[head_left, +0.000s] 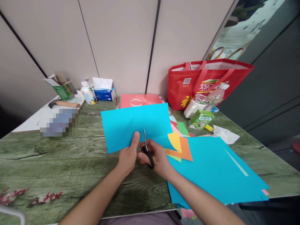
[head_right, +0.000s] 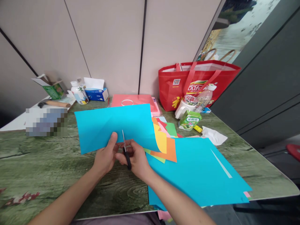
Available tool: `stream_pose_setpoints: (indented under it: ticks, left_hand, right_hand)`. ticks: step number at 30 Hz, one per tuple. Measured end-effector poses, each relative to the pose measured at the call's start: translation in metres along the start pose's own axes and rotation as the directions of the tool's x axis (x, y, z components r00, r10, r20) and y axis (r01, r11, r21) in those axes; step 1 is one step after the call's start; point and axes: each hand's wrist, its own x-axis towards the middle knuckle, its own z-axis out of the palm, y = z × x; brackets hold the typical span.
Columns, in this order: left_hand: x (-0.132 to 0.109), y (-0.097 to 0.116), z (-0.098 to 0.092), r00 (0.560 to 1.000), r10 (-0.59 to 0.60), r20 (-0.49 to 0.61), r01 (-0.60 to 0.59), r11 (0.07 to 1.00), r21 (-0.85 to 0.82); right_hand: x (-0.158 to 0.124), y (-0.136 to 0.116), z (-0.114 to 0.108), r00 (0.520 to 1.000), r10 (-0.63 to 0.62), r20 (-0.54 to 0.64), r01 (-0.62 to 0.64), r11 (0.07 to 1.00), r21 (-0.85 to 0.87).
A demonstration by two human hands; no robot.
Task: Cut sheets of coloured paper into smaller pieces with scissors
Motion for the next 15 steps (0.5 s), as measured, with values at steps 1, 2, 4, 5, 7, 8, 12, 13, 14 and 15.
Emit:
stream_pose_setpoints:
  ticks: [1,2,4,5,7,8,12,13,14,15]
  left_hand:
    - [0.0000,0.0001,0.0002,1.000,0.001,-0.005,-0.001,1.000,0.007]
    - [0.0000,0.0003,0.0004,1.000,0.005,-0.013,-0.005,1.000,0.018]
    - [0.0001,0.0006,0.0007,1.000,0.021,-0.022,-0.019,0.999,0.051]
    - [0.0002,0.0006,0.0007,0.999,0.030,-0.023,-0.028,0.997,0.070]
    - [0.0004,0.0005,0.0003,0.999,0.042,-0.021,-0.040,0.994,0.099]
    - [0.0006,0.0004,0.0001,0.999,0.043,-0.022,-0.041,0.993,0.107]
    - [0.0003,0.0011,0.0013,0.999,0.036,-0.036,-0.032,0.996,0.087]
    - [-0.0001,0.0015,0.0022,0.998,0.037,-0.047,-0.033,0.997,0.073]
    - [-0.0006,0.0018,0.0033,0.998,0.032,-0.060,-0.028,0.998,0.058]
    - [-0.0012,0.0020,0.0043,0.997,0.024,-0.070,-0.021,0.999,0.044]
  right_hand:
    - [-0.0001,-0.0002,-0.0001,1.000,0.000,0.000,0.000,1.000,0.000]
    - [-0.0002,-0.0004,-0.0001,1.000,0.002,-0.001,-0.002,1.000,-0.002]
    - [-0.0004,-0.0009,0.0001,1.000,0.011,-0.004,-0.011,1.000,-0.009]
    - [-0.0004,-0.0012,0.0003,1.000,0.016,-0.005,-0.016,1.000,-0.012]
    - [-0.0004,-0.0017,0.0009,1.000,0.025,-0.007,-0.025,1.000,-0.016]
    - [-0.0003,-0.0018,0.0012,1.000,0.028,-0.007,-0.029,0.999,-0.017]
    - [0.0007,-0.0013,0.0011,1.000,0.019,-0.017,-0.019,0.999,-0.034]
    - [0.0012,-0.0012,0.0007,1.000,0.005,-0.026,-0.006,0.999,-0.040]
    - [0.0018,-0.0011,0.0001,0.999,-0.013,-0.038,0.011,0.999,-0.046]
    - [0.0025,-0.0012,-0.0006,0.999,-0.032,-0.043,0.030,0.998,-0.052]
